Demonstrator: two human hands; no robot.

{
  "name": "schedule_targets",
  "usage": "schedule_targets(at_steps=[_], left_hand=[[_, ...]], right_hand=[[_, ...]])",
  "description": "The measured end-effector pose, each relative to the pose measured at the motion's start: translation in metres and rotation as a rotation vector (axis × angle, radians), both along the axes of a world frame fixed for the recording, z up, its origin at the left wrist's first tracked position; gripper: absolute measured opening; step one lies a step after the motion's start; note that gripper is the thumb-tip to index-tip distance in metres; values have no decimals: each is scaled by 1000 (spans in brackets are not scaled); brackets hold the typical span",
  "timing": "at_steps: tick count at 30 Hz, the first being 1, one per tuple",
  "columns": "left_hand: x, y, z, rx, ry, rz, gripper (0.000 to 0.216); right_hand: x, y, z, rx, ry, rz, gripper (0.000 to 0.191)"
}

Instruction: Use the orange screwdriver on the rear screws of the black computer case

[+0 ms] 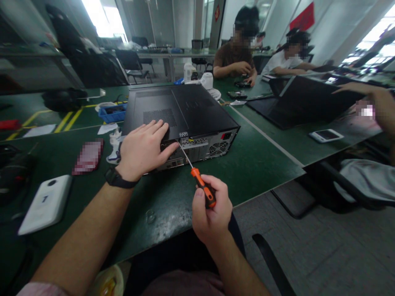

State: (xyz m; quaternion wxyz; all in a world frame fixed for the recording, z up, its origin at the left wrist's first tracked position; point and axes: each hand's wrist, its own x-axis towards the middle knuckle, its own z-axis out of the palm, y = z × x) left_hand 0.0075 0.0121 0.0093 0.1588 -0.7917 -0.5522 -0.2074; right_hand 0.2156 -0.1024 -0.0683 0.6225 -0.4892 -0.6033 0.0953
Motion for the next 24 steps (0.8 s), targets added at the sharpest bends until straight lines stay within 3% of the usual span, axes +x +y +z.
schedule_targets(at_steps=[12, 24], left_hand=[[1, -1, 2, -2, 13, 2, 56], [0, -1, 2, -2, 12, -2, 56]], right_hand=[[-5, 4, 1, 4, 84, -19, 18], [-1, 1, -4, -20, 103, 49, 25]])
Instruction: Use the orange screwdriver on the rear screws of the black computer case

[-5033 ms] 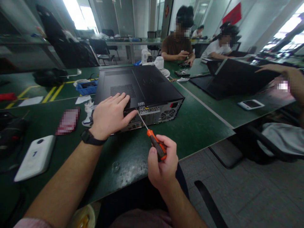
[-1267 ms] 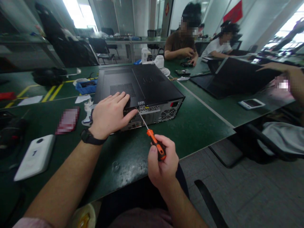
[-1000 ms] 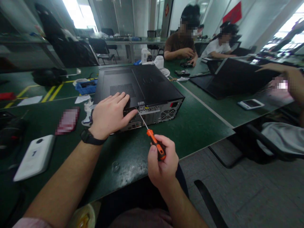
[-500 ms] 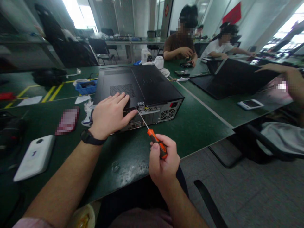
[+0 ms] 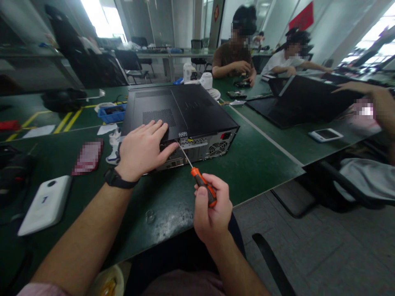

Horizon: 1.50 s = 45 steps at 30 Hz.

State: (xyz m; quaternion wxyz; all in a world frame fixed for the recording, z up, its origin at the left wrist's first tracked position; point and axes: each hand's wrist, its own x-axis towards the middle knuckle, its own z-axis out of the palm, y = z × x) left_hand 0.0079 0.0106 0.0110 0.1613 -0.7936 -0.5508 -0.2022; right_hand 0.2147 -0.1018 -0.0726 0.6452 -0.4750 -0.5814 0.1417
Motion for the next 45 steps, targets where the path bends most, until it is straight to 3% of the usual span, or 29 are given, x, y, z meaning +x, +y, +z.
schedule_targets(at_steps=[6, 18, 23, 31, 36, 40, 45], left_hand=[[0, 0, 1, 2, -3, 1, 55], [0, 1, -1, 23, 20, 8, 57], [0, 2, -2, 29, 29, 9, 56], [-1, 2, -3, 27, 24, 11, 55], [0, 2, -2, 28, 18, 2, 57], [0, 2, -2, 19, 15, 4, 56], [0, 2, -2, 11, 14, 10, 57]], right_hand=[[1, -2, 5, 20, -71, 1, 34], [1, 3, 0, 78, -136, -138, 25], [1, 3, 1, 25, -48, -93, 19], [3, 2, 4, 65, -151, -104, 27], [-2, 3, 1, 0, -20, -62, 17], [-3, 1, 4, 11, 6, -19, 24], [-1, 1, 5, 35, -88, -92, 27]])
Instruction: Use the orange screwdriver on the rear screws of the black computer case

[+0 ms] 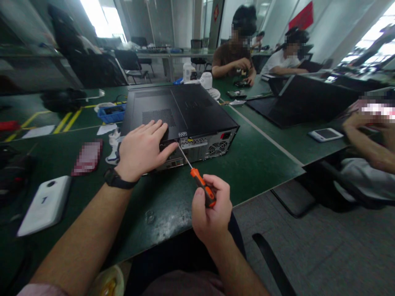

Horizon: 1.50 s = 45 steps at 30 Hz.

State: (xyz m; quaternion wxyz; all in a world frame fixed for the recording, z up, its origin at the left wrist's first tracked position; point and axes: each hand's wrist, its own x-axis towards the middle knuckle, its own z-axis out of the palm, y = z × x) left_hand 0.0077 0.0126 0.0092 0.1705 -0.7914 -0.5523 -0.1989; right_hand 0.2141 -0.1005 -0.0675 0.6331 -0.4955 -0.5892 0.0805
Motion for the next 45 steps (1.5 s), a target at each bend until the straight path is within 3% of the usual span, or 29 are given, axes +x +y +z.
schedule_targets(at_steps=[5, 13, 21, 26, 33, 39, 45], left_hand=[[0, -1, 1, 1, 3, -5, 58], [0, 0, 0, -4, -15, -4, 56], [0, -1, 2, -7, -12, -18, 57], [0, -1, 1, -13, -21, -20, 58], [0, 0, 0, -12, -15, -4, 61], [1, -1, 1, -25, -11, 4, 62], [1, -1, 1, -31, -25, 2, 63]], right_hand=[[-1, 3, -3, -24, 72, 19, 16], [1, 1, 1, 27, -20, 26, 31], [0, 5, -1, -11, 38, -17, 15], [0, 4, 1, -29, 82, 37, 18], [6, 3, 5, 19, -25, 61, 31], [6, 6, 4, 15, 10, 10, 22], [7, 8, 3, -3, 66, 59, 19]])
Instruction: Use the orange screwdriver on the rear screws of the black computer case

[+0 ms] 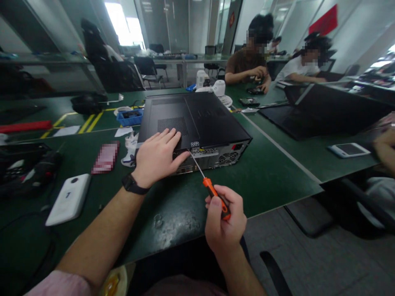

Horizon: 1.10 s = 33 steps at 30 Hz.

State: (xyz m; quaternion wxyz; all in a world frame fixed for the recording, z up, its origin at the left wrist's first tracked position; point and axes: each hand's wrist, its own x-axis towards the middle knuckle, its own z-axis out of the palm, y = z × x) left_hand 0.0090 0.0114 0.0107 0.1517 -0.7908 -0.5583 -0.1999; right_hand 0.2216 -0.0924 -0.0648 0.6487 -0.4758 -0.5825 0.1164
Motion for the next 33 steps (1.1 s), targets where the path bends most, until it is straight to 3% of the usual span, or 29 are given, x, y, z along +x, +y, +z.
schedule_targets(at_steps=[10, 17, 23, 27, 33], left_hand=[[0, 1, 0, -18, -15, -5, 65], [0, 0, 1, -26, -9, 6, 65], [0, 0, 2, -31, -21, -1, 64], [0, -1, 1, -30, -20, 1, 64], [0, -1, 1, -30, -25, -2, 65]], right_hand=[[5, -3, 3, 56, -79, 43, 34], [5, -1, 5, 70, -175, -104, 25], [1, -1, 13, 7, -81, -58, 17], [2, -2, 11, 7, -59, -32, 24], [6, -2, 7, 35, -176, -140, 23]])
